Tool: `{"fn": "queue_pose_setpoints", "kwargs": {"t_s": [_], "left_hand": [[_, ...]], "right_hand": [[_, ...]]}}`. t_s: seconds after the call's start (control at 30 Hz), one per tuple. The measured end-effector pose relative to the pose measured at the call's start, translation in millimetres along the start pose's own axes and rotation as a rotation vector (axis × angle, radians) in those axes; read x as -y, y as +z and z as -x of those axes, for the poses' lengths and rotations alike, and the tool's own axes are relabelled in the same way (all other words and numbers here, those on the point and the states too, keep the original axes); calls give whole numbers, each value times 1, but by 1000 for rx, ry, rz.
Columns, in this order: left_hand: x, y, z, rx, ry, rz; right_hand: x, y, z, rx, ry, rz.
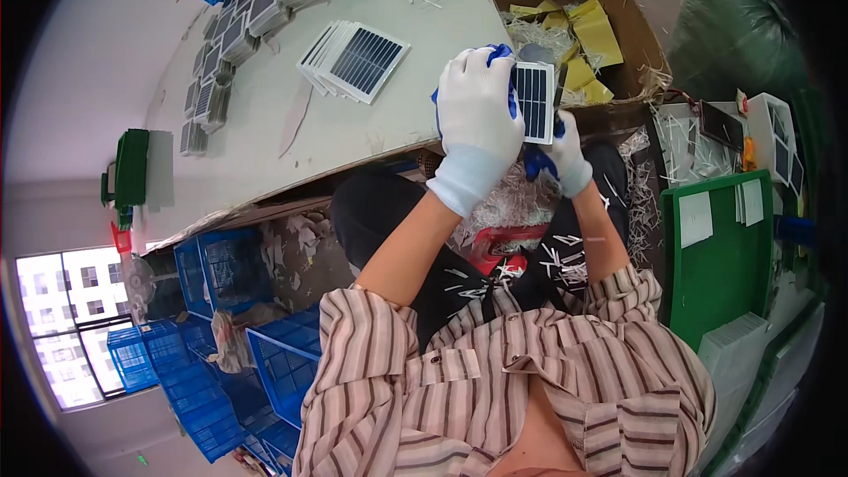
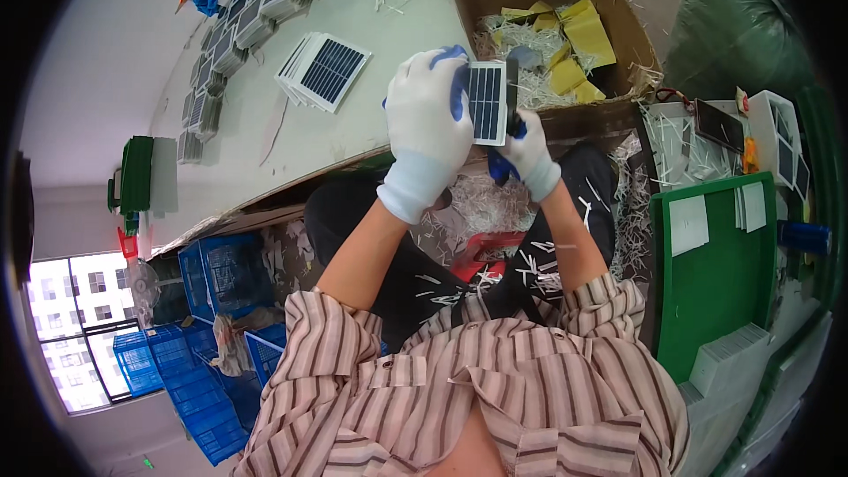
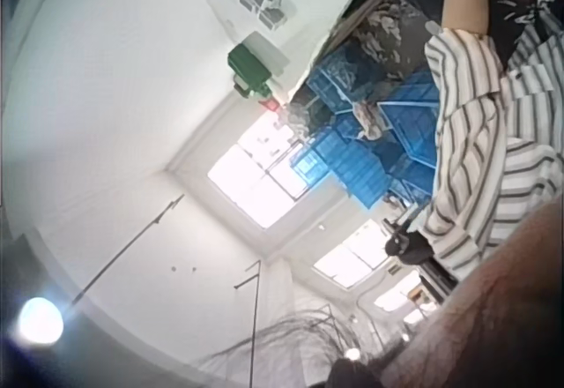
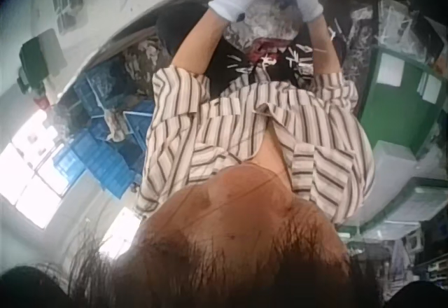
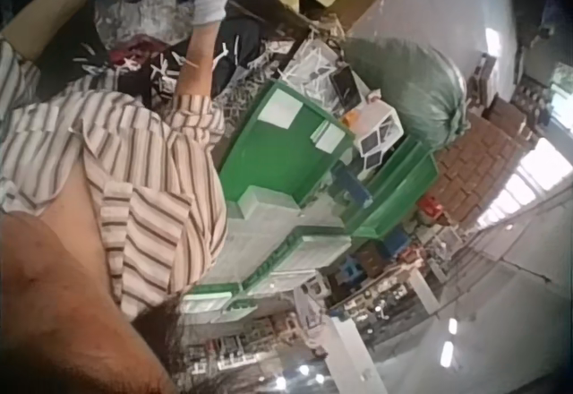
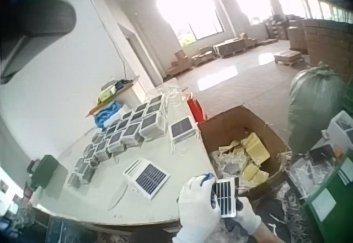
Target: Trim excess wires from small solar panels and place them into a collection tray.
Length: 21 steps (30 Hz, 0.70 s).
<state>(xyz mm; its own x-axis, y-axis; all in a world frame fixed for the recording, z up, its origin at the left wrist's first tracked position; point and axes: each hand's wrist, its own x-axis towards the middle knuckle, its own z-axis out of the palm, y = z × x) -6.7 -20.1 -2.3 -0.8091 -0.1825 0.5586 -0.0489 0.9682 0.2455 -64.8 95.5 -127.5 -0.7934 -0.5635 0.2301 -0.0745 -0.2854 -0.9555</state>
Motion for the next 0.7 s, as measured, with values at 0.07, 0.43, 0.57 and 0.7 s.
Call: {"fn": "queue_pose_setpoints", "kwargs": {"t_s": [0.07,0.43,0.57,0.7], "left_hand": [[0,0,0,21,-24,26],[-8,5,0,-35,-48,-71],[-16,5,-6,49,1,-60],[1,-5,0,64,43,73]], "right_hand": [[11,16,24,27,115,-91],[-4,50,15,-415,125,-554],[-72,33,-44,-319,-210,-88],[-13,44,-46,-309,304,-912]]}}
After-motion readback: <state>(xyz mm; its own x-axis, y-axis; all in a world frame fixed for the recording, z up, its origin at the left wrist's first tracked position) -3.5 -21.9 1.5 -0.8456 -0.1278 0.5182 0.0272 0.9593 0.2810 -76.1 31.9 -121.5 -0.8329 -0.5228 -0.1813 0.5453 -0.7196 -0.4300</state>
